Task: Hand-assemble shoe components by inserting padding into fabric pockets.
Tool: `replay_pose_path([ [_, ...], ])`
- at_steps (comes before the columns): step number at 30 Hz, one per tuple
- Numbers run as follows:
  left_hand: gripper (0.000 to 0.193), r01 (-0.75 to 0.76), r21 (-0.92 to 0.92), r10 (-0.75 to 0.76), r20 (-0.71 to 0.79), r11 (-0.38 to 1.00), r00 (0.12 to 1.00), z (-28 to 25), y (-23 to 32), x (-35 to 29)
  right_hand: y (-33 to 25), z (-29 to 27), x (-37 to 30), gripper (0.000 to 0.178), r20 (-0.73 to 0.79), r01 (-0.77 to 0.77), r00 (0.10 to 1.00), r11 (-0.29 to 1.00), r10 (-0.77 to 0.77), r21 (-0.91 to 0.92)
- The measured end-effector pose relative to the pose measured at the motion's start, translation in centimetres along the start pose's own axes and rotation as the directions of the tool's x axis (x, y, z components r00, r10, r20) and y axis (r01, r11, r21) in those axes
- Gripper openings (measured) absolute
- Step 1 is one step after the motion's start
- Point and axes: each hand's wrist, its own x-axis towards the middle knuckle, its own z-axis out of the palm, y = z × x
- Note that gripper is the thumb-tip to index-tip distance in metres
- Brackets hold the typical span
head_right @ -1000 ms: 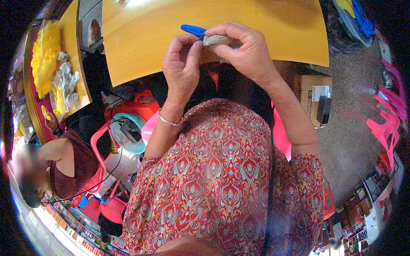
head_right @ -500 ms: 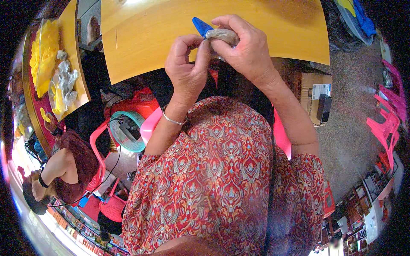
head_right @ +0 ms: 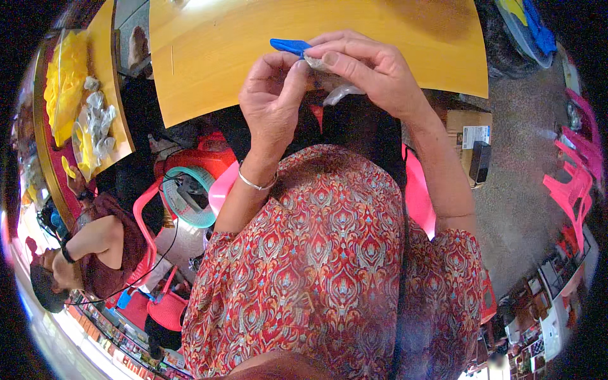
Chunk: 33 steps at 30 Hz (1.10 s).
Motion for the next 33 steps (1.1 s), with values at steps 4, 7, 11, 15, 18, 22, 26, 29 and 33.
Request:
replay_pose_path([
  [4, 0.008, -0.135, 0.165, 0.129, 0.048, 0.977, 0.99, -0.4, 0.1, 0.0, 0.4, 0.4, -0.1, 0.024, -0.02, -0.118, 0.992, 0.981, 0.123, 0.154],
  [7, 0.009, -0.393, 0.385, 0.363, 0.151, 0.835, 0.919, -0.5, 0.0, 0.2, 0.2, 1.2, 0.2, 0.026, -0.112, -0.131, 0.983, 0.983, 0.145, 0.126],
  [11, 0.011, -0.499, 0.436, 0.462, 0.197, 0.749, 0.865, -0.4, -0.4, 0.3, -0.3, 1.5, 0.8, 0.031, -0.206, -0.019, 0.976, 0.923, -0.065, -0.383],
  [15, 0.008, -0.433, 0.486, 0.405, 0.168, 0.759, 0.899, -0.3, -1.0, 0.0, -0.1, 1.8, 0.6, 0.032, -0.197, 0.004, 0.971, 0.842, -0.132, -0.54],
  [18, 0.008, -0.342, 0.402, 0.33, 0.1, 0.849, 0.939, 0.0, -1.9, 0.2, 0.8, 2.1, 0.3, 0.028, -0.319, -0.104, 0.947, 0.907, -0.034, -0.408],
  [22, 0.007, 0.015, 0.011, -0.015, -0.009, 1.0, 1.0, 0.4, -1.4, 0.1, 1.7, 1.3, 0.0, 0.024, -0.242, -0.139, 0.959, 0.988, 0.151, 0.066],
  [26, 0.007, 0.006, -0.049, -0.006, 0.006, 0.999, 1.0, -0.1, 0.0, 0.1, 0.2, 0.7, -0.4, 0.022, -0.062, -0.038, 0.997, 0.993, 0.045, 0.109],
  [29, 0.008, -0.043, -0.004, 0.043, 0.048, 0.999, 0.998, -0.1, 0.2, -0.1, 0.3, 0.5, -0.2, 0.02, -0.028, 0.003, 1.0, 0.999, -0.002, 0.045],
  [33, 0.008, -0.205, 0.245, 0.192, 0.076, 0.948, 0.978, -0.6, 0.2, -0.2, 0.3, 0.5, 0.0, 0.02, 0.025, -0.001, 1.0, 0.994, -0.002, 0.105],
])
